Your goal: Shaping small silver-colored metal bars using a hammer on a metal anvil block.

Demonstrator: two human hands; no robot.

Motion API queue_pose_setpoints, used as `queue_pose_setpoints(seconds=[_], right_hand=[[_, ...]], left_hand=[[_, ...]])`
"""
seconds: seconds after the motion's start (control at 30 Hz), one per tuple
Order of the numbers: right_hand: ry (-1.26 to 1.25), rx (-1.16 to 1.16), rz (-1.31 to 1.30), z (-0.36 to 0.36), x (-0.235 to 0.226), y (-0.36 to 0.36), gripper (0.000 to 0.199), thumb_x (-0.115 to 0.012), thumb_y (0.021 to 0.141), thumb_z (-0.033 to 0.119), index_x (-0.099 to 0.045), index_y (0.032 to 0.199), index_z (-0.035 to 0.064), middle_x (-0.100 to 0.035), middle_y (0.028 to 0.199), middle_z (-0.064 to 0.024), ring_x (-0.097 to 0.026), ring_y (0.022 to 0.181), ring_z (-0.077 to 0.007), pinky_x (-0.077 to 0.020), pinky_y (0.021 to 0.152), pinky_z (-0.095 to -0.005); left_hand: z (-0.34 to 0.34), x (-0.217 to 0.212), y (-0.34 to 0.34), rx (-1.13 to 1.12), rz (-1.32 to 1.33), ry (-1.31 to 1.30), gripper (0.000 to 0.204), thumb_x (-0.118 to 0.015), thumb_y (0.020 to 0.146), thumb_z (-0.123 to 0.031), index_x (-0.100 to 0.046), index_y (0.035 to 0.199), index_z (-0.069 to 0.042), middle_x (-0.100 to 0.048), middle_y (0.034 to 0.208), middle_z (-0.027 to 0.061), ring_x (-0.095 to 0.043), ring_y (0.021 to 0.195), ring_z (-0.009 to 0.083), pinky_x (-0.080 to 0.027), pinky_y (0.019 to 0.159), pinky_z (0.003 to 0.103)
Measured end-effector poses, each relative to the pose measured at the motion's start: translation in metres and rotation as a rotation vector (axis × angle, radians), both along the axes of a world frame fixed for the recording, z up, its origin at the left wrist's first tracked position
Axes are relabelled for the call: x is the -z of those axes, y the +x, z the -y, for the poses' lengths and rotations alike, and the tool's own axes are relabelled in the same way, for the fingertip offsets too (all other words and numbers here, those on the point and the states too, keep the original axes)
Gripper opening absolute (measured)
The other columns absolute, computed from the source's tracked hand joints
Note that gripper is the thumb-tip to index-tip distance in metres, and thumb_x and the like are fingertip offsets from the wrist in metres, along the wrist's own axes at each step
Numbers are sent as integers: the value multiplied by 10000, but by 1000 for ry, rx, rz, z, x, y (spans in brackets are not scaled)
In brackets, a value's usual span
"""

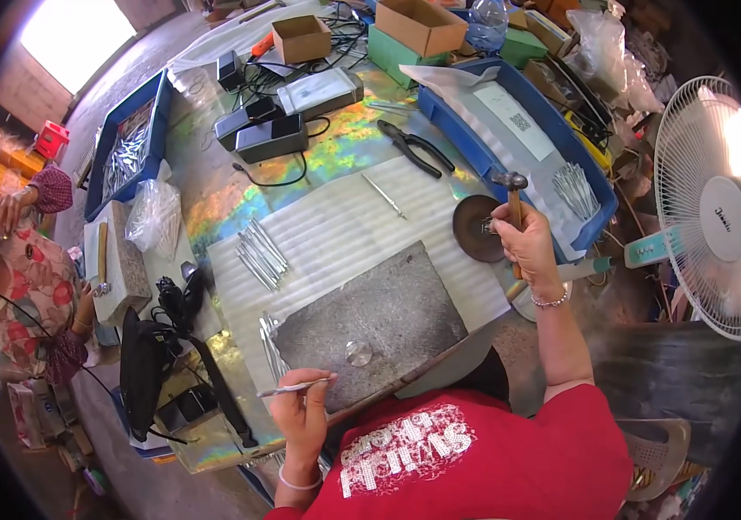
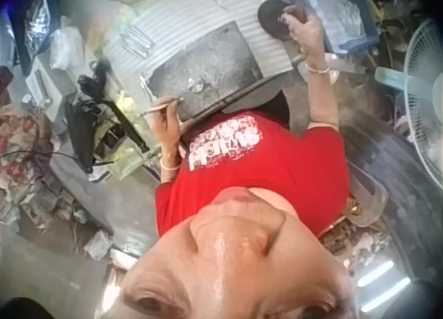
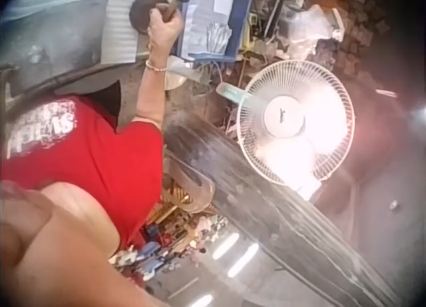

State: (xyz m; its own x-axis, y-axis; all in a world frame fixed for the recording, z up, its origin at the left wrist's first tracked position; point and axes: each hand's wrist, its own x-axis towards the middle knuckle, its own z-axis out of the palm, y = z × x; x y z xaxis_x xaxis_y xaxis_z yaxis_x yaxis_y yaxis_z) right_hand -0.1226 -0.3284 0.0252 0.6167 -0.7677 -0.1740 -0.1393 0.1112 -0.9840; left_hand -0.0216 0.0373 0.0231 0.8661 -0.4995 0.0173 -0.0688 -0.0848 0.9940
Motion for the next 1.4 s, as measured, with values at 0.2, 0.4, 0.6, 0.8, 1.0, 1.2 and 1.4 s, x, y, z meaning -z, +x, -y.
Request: queue_pose_setpoints(seconds=[0.2, 0.4, 0.6, 0.8, 1.0, 1.2, 1.4], right_hand=[[261, -183, 91, -32, -20, 5, 70, -594, 832, 42, -534, 865, 31, -578, 733, -47, -382, 417, -7, -296, 355, -163], [398, -517, 14, -101, -41, 16, 48, -571, 798, 51, -536, 803, 18, -624, 823, -129, -401, 379, -35, -315, 315, -195], [454, -738, 71, -144, -50, 23, 49, -586, 804, 7, -549, 835, 7, -591, 759, -34, -548, 696, -69, -447, 630, -218], [305, -839, 124, -167, -41, 20, 114, -593, 860, 16, -566, 958, -36, -598, 788, -38, -551, 747, -73, -448, 680, -226], [323, -831, 216, -172, -44, 23, 142, -532, 847, -56, -549, 987, -45, -608, 845, -67, -581, 803, -101, -475, 750, -252], [348, -813, 123, -169, -47, 24, 163, -522, 814, -58, -533, 974, -30, -603, 834, -59, -583, 798, -94, -479, 731, -250], [312, -806, 116, -168, -43, 22, 144, -540, 805, -47, -531, 946, -17, -598, 805, -40, -587, 776, -82, -479, 706, -239]], left_hand=[[12, -11, -3, 31, -297, -310, 119, -452, 917, -17, -446, 1027, 30, -593, 890, 172, -646, 740, 244, -561, 685, 341], [38, -18, -2, 153, -746, -582, 224, -480, 899, 2, -424, 1116, 2, -600, 918, 168, -656, 764, 244, -582, 697, 342], [39, -11, -2, 198, -983, -684, 164, -565, 900, -99, -533, 1005, 23, -614, 913, 140, -669, 798, 219, -576, 689, 312], [31, -5, -2, 219, -1018, -729, 178, -576, 901, -141, -542, 989, 10, -627, 840, 122, -650, 712, 178, -548, 622, 272], [28, -5, -1, 218, -1025, -714, 176, -582, 897, -139, -543, 981, 10, -636, 821, 124, -650, 700, 180, -542, 627, 273], [28, -4, -1, 239, -959, -710, 151, -580, 891, -102, -538, 977, 16, -632, 885, 145, -657, 741, 201, -560, 671, 286], [30, -6, -2, 254, -867, -724, 130, -571, 889, -66, -533, 978, 21, -616, 928, 169, -650, 782, 228, -562, 691, 301]])
